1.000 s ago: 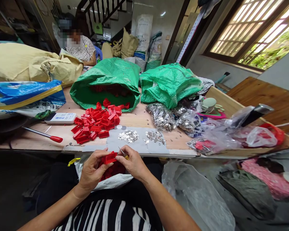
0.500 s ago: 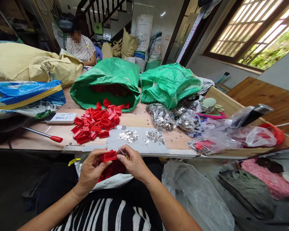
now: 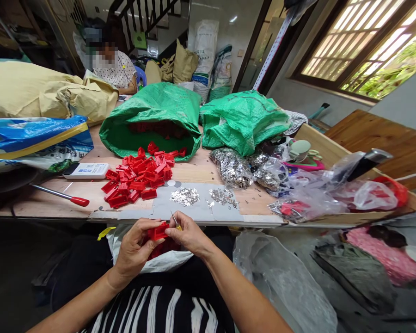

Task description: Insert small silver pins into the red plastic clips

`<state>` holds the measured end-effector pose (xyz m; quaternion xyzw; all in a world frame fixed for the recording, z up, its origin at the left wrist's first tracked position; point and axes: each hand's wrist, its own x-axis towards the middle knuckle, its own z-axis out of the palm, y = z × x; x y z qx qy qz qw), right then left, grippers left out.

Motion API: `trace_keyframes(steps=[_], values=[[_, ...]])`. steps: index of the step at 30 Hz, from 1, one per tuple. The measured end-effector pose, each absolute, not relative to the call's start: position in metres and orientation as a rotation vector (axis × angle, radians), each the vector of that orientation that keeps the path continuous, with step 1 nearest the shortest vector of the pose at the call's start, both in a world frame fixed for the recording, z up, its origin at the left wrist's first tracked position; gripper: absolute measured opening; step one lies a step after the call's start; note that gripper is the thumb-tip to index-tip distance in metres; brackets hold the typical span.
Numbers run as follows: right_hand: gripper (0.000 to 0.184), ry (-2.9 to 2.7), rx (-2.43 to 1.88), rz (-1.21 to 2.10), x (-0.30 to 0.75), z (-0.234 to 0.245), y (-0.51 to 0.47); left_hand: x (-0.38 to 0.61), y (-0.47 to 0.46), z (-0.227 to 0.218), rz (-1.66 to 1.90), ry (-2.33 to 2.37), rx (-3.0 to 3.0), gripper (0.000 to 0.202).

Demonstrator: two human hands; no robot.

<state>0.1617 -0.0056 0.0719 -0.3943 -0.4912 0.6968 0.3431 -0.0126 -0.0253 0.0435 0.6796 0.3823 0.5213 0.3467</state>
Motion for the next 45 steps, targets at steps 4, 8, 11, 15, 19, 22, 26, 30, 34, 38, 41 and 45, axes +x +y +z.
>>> trace_keyframes(steps=[4,8,11,15,19,22,26,30,34,38,41,45], values=[[0.043,-1.202,-0.978,1.873,0.162,0.062,-0.007,-0.012,-0.025,0.039,1.313,0.998,1.733,0.025],[0.043,-1.185,-0.976,1.944,0.164,0.056,-0.006,-0.014,-0.025,0.038,1.305,0.967,1.693,0.025],[0.042,-1.168,-0.959,1.973,0.166,0.055,-0.005,-0.015,-0.025,0.038,1.301,0.940,1.630,0.026],[0.040,-1.142,-0.962,1.982,0.166,0.057,-0.004,-0.017,-0.025,0.037,1.306,0.910,1.575,0.029],[0.042,-1.075,-0.930,2.071,0.164,0.060,-0.006,-0.021,-0.026,0.039,1.313,0.820,1.474,0.029],[0.044,-1.018,-0.912,2.144,0.161,0.061,-0.010,-0.021,-0.027,0.040,1.291,0.738,1.241,0.027],[0.040,-1.129,-0.979,2.133,0.162,0.062,-0.006,-0.018,-0.026,0.038,1.236,0.751,0.937,0.027],[0.021,-1.605,-1.282,1.554,0.174,0.068,0.019,-0.017,-0.021,0.036,1.291,0.796,0.743,0.030],[0.006,-2.018,-1.571,0.690,0.184,0.073,0.050,-0.018,-0.017,0.039,1.274,0.805,0.656,0.032],[0.013,-2.271,-1.711,0.410,0.183,0.074,0.070,-0.020,-0.015,0.041,1.237,0.811,0.626,0.033],[0.016,-2.404,-1.765,0.347,0.178,0.075,0.077,-0.021,-0.014,0.039,1.228,0.830,0.616,0.036],[0.014,-2.524,-1.813,0.325,0.175,0.077,0.083,-0.021,-0.012,0.036,1.223,0.856,0.602,0.039]])
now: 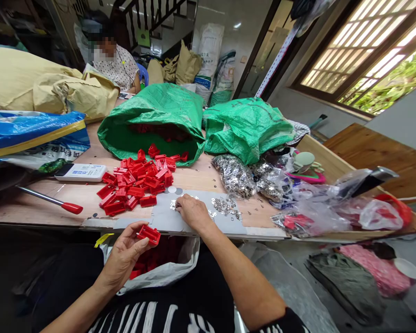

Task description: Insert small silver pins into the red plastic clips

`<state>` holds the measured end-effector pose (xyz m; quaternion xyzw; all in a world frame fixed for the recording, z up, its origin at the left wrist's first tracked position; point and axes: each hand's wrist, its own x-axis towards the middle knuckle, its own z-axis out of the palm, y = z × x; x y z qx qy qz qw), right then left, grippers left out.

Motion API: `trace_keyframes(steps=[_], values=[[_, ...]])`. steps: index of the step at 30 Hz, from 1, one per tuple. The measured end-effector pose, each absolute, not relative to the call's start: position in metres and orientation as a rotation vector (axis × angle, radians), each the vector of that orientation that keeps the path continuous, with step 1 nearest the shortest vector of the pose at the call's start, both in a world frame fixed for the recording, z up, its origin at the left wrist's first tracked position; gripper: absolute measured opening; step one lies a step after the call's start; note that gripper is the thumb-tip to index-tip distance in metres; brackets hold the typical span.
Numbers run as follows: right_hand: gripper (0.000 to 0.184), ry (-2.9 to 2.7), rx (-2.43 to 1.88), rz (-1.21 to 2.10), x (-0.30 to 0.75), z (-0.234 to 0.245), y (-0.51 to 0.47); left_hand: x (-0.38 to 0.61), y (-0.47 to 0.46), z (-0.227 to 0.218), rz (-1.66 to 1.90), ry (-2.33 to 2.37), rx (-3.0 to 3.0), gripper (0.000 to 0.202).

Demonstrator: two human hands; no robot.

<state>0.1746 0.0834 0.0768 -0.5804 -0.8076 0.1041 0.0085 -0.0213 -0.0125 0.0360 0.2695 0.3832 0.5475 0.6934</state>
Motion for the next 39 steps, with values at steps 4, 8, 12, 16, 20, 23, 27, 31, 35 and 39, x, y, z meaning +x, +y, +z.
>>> trace_keyframes(steps=[4,8,12,16,20,23,27,31,35,39], values=[[0.012,-2.557,-1.815,0.325,0.177,0.075,0.088,-0.021,-0.012,0.035,1.223,0.877,0.583,0.041],[0.010,-2.482,-1.710,0.372,0.181,0.072,0.090,-0.021,-0.011,0.038,1.210,0.867,0.564,0.039],[0.015,-2.289,-1.627,0.489,0.184,0.070,0.090,-0.022,-0.010,0.042,1.211,0.843,0.504,0.039],[0.013,-2.184,-1.493,0.546,0.188,0.072,0.083,-0.022,-0.008,0.045,1.195,0.805,0.455,0.041],[0.011,-2.083,-1.464,0.656,0.187,0.077,0.068,-0.020,-0.004,0.048,1.195,0.788,0.461,0.043],[0.007,-1.949,-1.379,0.860,0.180,0.080,0.052,-0.018,-0.002,0.050,1.199,0.782,0.467,0.041],[0.006,-1.817,-1.250,1.093,0.165,0.085,0.033,-0.015,-0.002,0.054,1.193,0.764,0.467,0.040],[0.005,-1.831,-1.189,1.135,0.155,0.087,0.023,-0.013,-0.002,0.058,1.184,0.758,0.473,0.042],[0.004,-1.909,-1.156,1.045,0.154,0.086,0.020,-0.011,-0.003,0.061,1.186,0.731,0.493,0.042],[0.005,-1.997,-1.082,1.053,0.157,0.086,0.019,-0.012,-0.002,0.061,1.184,0.733,0.541,0.043]])
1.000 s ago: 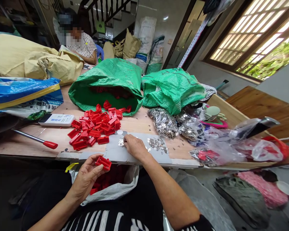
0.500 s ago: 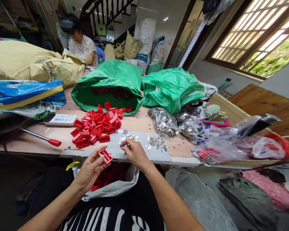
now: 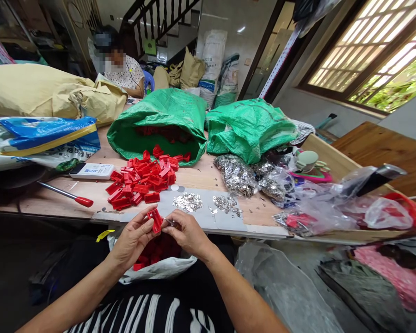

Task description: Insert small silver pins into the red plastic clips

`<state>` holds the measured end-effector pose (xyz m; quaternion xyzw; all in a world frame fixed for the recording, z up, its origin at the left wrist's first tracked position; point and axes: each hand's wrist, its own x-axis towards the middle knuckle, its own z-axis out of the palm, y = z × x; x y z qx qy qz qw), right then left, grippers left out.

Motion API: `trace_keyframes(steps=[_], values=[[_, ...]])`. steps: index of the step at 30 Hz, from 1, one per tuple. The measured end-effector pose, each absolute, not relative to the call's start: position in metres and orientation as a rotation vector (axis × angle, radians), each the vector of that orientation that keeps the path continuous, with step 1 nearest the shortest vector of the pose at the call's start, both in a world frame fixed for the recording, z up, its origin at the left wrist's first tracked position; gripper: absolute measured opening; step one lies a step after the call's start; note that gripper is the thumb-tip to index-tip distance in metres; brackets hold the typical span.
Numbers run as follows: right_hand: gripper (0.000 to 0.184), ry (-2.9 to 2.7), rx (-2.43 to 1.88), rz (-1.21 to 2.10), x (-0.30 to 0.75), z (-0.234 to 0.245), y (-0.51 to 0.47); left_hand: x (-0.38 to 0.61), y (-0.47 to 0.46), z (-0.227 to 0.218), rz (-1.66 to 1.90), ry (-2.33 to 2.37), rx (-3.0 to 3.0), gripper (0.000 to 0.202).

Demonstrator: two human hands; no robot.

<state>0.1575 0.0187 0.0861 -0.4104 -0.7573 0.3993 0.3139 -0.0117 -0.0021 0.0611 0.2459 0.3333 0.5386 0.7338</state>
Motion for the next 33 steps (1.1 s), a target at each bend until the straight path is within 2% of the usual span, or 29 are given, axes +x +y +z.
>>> trace_keyframes(steps=[5,10,15,21,27,33], values=[[0.004,-2.005,-1.062,1.115,0.162,0.085,0.016,-0.011,-0.002,0.061,1.186,0.752,0.606,0.042],[0.016,-1.866,-1.161,1.227,0.170,0.082,0.015,-0.010,-0.002,0.058,1.181,0.782,0.645,0.044],[0.023,-1.945,-1.228,1.021,0.178,0.076,0.016,-0.012,0.004,0.050,1.177,0.887,0.835,0.053],[0.025,-2.023,-1.354,0.841,0.180,0.061,0.020,-0.016,0.020,0.039,1.249,1.143,1.321,0.034],[0.016,-2.136,-1.409,0.747,0.176,0.056,0.024,-0.016,0.032,0.033,1.179,1.176,1.493,0.036],[0.017,-2.224,-1.345,0.735,0.174,0.056,0.027,-0.016,0.034,0.032,1.098,1.206,1.615,0.036]])
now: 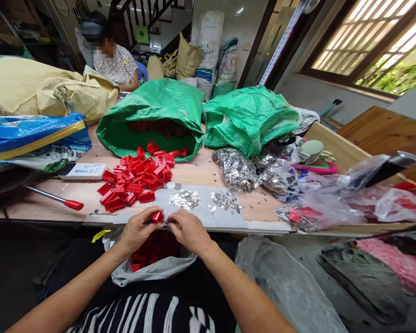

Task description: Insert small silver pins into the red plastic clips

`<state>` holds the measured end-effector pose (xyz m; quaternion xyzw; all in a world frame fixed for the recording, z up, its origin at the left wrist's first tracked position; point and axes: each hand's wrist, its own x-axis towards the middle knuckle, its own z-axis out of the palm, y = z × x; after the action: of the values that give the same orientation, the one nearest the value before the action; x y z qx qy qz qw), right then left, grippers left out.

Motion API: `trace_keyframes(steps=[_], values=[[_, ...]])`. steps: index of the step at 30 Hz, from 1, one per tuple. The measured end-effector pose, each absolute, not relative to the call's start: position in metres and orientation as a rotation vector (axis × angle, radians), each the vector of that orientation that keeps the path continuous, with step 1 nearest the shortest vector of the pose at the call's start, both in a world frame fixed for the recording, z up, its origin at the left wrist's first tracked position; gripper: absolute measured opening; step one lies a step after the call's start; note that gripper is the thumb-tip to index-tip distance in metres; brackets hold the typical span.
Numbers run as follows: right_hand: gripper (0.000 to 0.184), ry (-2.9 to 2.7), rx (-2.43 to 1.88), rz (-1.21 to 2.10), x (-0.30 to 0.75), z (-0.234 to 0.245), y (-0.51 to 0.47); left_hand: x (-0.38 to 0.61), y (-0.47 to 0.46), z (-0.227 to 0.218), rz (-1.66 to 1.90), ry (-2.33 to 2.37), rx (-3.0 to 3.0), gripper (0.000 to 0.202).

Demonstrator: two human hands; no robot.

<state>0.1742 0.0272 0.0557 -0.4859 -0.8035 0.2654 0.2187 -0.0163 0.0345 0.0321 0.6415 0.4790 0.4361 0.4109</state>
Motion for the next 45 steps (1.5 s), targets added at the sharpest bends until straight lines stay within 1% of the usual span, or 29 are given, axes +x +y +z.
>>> trace_keyframes(steps=[5,11,21,26,29,32,35,36,39,41,45], values=[[0.017,-2.252,-1.333,0.729,0.175,0.054,0.029,-0.018,0.036,0.031,1.099,1.205,1.631,0.035],[0.016,-2.290,-1.388,0.699,0.174,0.055,0.028,-0.022,0.037,0.021,1.000,1.212,1.802,0.034],[0.016,-2.312,-1.690,0.605,0.155,0.064,0.025,-0.020,0.037,0.019,0.994,1.202,1.789,0.031],[0.016,-2.293,-1.561,0.741,0.162,0.065,0.025,-0.017,0.032,0.025,1.006,1.210,1.708,0.028],[0.018,-2.192,-1.403,0.805,0.169,0.065,0.022,-0.017,0.025,0.032,1.048,1.225,1.660,0.026],[0.017,-2.089,-1.293,0.825,0.176,0.065,0.016,-0.018,0.016,0.041,1.119,1.222,1.604,0.025],[0.018,-2.046,-1.282,0.927,0.178,0.068,0.009,-0.017,0.009,0.051,1.219,1.173,1.362,0.030],[0.020,-2.043,-1.275,0.978,0.178,0.070,0.007,-0.017,0.007,0.054,1.231,1.124,1.217,0.027],[0.033,-2.053,-1.238,1.087,0.171,0.076,0.002,-0.015,0.002,0.062,1.173,0.877,0.728,0.010],[0.040,-2.075,-1.239,1.094,0.165,0.081,-0.001,-0.015,-0.002,0.065,1.124,0.739,0.483,0.012],[0.036,-2.122,-1.230,1.067,0.156,0.088,-0.002,-0.016,-0.008,0.066,1.086,0.660,0.243,0.004]])
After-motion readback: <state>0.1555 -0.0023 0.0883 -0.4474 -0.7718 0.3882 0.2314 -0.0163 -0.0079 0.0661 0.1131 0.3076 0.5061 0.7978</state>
